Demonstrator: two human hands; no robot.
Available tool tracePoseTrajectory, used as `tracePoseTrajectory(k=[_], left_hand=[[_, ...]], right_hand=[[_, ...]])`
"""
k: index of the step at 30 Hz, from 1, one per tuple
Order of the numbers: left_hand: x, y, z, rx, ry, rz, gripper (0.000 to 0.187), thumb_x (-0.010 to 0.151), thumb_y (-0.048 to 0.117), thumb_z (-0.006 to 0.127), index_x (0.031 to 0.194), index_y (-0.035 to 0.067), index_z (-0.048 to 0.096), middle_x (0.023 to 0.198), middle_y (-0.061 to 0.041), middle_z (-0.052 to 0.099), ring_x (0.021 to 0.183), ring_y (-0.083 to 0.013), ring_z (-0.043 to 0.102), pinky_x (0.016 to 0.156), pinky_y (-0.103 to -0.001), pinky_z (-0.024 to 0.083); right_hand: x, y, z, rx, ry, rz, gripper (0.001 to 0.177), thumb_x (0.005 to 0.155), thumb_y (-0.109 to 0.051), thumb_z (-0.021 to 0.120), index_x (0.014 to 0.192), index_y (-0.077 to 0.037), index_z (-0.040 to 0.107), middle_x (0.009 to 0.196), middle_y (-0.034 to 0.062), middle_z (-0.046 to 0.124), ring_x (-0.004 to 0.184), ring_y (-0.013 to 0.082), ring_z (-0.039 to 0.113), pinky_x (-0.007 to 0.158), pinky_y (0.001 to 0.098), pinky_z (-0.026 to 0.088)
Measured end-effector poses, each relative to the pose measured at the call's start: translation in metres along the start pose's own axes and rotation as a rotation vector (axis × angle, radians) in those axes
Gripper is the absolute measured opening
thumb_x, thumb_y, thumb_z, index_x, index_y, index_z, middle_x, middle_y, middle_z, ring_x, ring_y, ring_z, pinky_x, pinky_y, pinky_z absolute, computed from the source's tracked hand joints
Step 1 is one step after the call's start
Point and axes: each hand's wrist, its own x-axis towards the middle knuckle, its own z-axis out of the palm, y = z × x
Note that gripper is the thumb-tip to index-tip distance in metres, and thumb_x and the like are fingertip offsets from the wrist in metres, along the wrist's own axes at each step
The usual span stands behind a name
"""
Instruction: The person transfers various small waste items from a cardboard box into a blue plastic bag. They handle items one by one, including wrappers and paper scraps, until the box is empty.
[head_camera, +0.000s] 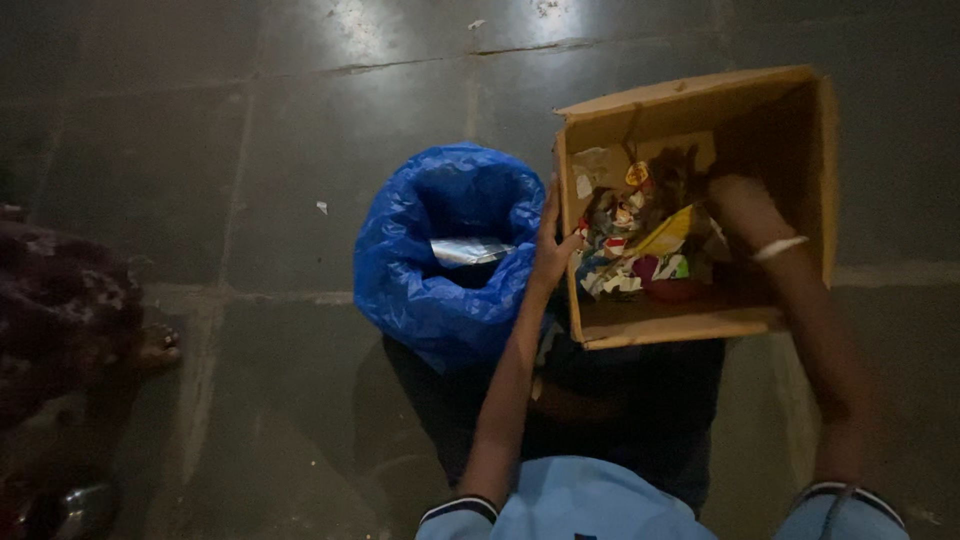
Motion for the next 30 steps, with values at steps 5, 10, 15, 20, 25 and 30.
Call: tracePoseTrajectory(k=[5, 10, 15, 20, 25, 30], left_hand=[[0.001, 0.005, 0.000, 0.003, 0.005, 0.014, 0.098, 0.078, -0.004, 0.057, 0.167, 0.017, 0.024, 0.175, -0.011, 0.021, 0.161, -0.0292, 0.024, 0.126, -0.041, 0.033], [-0.001, -0.008, -0.001, 0.040, 0.010, 0.024, 0.101, 0.075, -0.003, 0.061, 0.167, 0.016, 0.023, 0.174, -0.013, 0.021, 0.160, -0.0319, 0.021, 0.127, -0.042, 0.027], [-0.002, -0.048, 0.004, -0.102, 0.053, -0.196, 0.081, 0.077, 0.004, 0.065, 0.154, 0.007, 0.042, 0.158, -0.017, 0.041, 0.137, -0.0343, 0.050, 0.104, -0.048, 0.052], [-0.011, -0.056, 0.002, -0.016, 0.015, -0.095, 0.085, 0.081, 0.006, 0.064, 0.160, 0.010, 0.034, 0.165, -0.014, 0.032, 0.147, -0.0328, 0.037, 0.115, -0.046, 0.038], [0.003, -0.048, -0.002, 0.079, -0.014, 0.079, 0.090, 0.084, 0.008, 0.064, 0.165, 0.013, 0.026, 0.172, -0.011, 0.024, 0.157, -0.0312, 0.024, 0.126, -0.044, 0.024], [0.001, -0.038, -0.002, 0.079, -0.004, 0.091, 0.092, 0.086, 0.006, 0.064, 0.168, 0.014, 0.025, 0.175, -0.009, 0.022, 0.162, -0.0299, 0.019, 0.131, -0.043, 0.016]], right_hand=[[-0.081, -0.024, -0.092, 0.169, 0.255, -0.006, 0.045, 0.086, 0.002, 0.068, 0.131, -0.006, 0.069, 0.120, 0.0176, 0.073, 0.100, 0.0330, 0.073, 0.086, 0.0449, 0.059], [-0.146, -0.071, -0.153, 0.380, 0.736, -0.164, 0.042, 0.095, 0.000, 0.067, 0.137, -0.005, 0.066, 0.132, 0.0149, 0.071, 0.114, 0.0290, 0.072, 0.092, 0.0369, 0.061], [-0.119, -0.133, -0.146, 0.465, 0.871, -0.373, 0.029, 0.104, -0.003, 0.068, 0.133, -0.008, 0.067, 0.128, 0.0127, 0.072, 0.112, 0.0264, 0.075, 0.083, 0.0336, 0.064], [-0.034, -0.227, -0.099, 0.256, 0.830, -0.709, 0.035, 0.102, -0.012, 0.062, 0.135, -0.001, 0.060, 0.126, 0.0222, 0.067, 0.104, 0.0341, 0.074, 0.080, 0.0380, 0.063], [0.049, -0.324, -0.006, 0.134, 0.396, -0.580, 0.019, 0.084, -0.020, 0.072, 0.096, -0.005, 0.074, 0.094, 0.0166, 0.075, 0.089, 0.0303, 0.073, 0.074, 0.0420, 0.060], [0.123, -0.393, 0.078, 0.111, 0.120, -0.572, 0.018, 0.089, -0.020, 0.064, 0.084, -0.009, 0.077, 0.090, 0.0169, 0.076, 0.085, 0.0337, 0.075, 0.072, 0.0458, 0.060]])
